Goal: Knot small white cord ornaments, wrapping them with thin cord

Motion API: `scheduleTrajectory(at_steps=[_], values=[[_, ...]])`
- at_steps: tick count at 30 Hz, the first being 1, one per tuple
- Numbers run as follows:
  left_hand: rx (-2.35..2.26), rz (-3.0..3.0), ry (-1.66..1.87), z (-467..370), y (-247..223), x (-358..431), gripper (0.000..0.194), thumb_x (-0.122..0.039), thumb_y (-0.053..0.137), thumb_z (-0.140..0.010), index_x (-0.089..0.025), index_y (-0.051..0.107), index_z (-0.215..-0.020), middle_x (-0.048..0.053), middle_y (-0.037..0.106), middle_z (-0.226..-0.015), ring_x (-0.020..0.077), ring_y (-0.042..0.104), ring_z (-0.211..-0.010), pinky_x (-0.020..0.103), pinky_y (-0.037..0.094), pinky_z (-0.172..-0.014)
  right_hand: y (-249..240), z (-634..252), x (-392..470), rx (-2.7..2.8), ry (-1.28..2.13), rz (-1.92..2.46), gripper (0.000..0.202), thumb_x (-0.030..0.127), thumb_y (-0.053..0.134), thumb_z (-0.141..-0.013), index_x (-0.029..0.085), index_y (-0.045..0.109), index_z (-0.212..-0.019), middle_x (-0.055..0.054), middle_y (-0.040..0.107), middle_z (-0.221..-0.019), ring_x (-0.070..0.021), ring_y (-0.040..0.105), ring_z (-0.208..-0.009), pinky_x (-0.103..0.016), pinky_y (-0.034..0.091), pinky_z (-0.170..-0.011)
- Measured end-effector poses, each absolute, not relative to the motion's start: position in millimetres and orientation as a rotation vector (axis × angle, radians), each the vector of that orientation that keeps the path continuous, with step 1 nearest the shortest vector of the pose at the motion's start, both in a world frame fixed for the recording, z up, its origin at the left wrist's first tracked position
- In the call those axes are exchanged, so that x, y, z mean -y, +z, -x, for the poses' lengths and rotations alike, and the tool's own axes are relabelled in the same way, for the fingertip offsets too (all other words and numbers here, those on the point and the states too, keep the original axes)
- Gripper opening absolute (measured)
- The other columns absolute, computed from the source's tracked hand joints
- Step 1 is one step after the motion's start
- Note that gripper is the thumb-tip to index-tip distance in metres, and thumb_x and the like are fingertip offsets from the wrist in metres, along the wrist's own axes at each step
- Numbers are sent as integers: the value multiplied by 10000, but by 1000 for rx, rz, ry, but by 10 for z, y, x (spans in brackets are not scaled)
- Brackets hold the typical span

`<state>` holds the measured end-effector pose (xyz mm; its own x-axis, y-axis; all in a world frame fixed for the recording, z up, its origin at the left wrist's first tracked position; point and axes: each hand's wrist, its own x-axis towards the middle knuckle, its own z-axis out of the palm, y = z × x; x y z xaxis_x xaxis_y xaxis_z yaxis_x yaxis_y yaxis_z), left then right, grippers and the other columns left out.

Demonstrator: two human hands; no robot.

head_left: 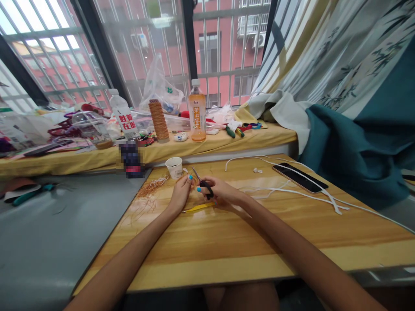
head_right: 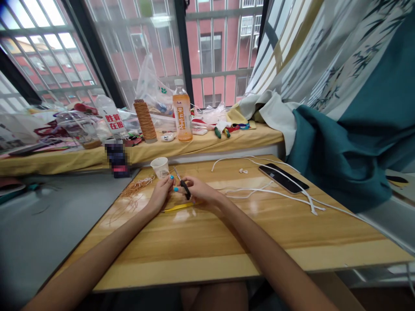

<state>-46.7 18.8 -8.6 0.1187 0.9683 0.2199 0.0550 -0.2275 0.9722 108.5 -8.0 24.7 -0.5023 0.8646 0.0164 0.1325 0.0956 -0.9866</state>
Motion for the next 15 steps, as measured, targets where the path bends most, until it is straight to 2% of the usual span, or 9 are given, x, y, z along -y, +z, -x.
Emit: scheduleTrajectory(at_steps=[5, 10, 15], values=[[-1092, -1702, 1346, 473, -79, -177, 334, -438, 432, -756, -160, 449, -572, -25, 417, -549, 106, 375, -542, 209, 284, -504, 283, -1003, 135, 1764, 1409, 1130, 314, 432, 589, -659, 170, 488, -801, 54, 468, -572, -51, 446, -425, -140, 305, -303], [-1114, -1757, 1320, 466, -71, -166, 317, -399, 392, -787, -163, 438, -581, -22, 423, -570, 115, 385, -576, 217, 294, -557, 245, -993, 126, 1729, 1389, 1085, 309, 456, 575, -663, 174, 471, -736, 70, 450, -517, -40, 412, -379, -135, 292, -289], [-1131, -1759, 1328, 476, -56, -161, 293, -376, 392, -787, -163, 465, -600, -16, 455, -592, 125, 410, -598, 222, 302, -586, 162, -982, 79, 1745, 1352, 1073, 323, 470, 575, -655, 181, 485, -769, 85, 461, -471, -33, 354, -308, -148, 267, -275]])
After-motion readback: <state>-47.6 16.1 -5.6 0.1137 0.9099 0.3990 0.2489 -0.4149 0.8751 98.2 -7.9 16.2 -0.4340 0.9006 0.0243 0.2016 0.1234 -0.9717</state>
